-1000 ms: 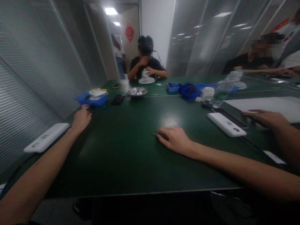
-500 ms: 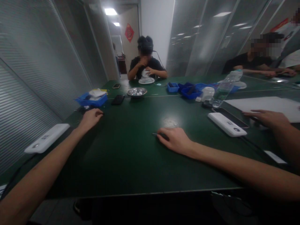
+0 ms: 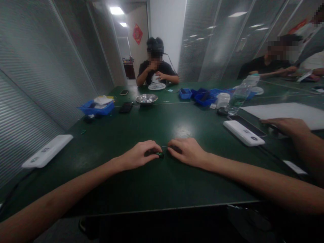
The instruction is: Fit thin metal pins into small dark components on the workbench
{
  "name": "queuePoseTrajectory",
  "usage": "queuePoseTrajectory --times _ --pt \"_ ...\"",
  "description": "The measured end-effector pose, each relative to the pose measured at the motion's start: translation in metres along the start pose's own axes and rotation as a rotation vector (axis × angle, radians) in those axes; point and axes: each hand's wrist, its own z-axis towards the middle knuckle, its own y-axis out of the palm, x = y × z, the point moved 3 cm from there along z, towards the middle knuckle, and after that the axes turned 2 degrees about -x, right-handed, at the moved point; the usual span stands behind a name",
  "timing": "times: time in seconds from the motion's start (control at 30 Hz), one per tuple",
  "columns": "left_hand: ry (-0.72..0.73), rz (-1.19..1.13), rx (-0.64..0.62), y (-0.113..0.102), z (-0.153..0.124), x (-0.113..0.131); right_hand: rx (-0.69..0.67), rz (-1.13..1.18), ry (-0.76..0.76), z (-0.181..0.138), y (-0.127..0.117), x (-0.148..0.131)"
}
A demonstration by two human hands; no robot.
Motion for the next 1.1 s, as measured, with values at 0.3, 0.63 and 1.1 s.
queuePoseTrajectory --times 0.3,0.63,1.1 --pt "-0.044 0.011 0.020 -0.001 -0.002 -0.003 -0.003 0.062 -0.128 -0.002 -0.001 -0.005" --pt "-0.028 0.076 -0.005 -0.002 -0.001 -0.005 0.034 -0.008 -0.250 -0.006 -0.005 -0.009" --pt "-0.039 0.089 -0.065 -0.003 -0.002 -0.001 0.127 -0.085 -0.377 -0.008 -0.005 -0.012"
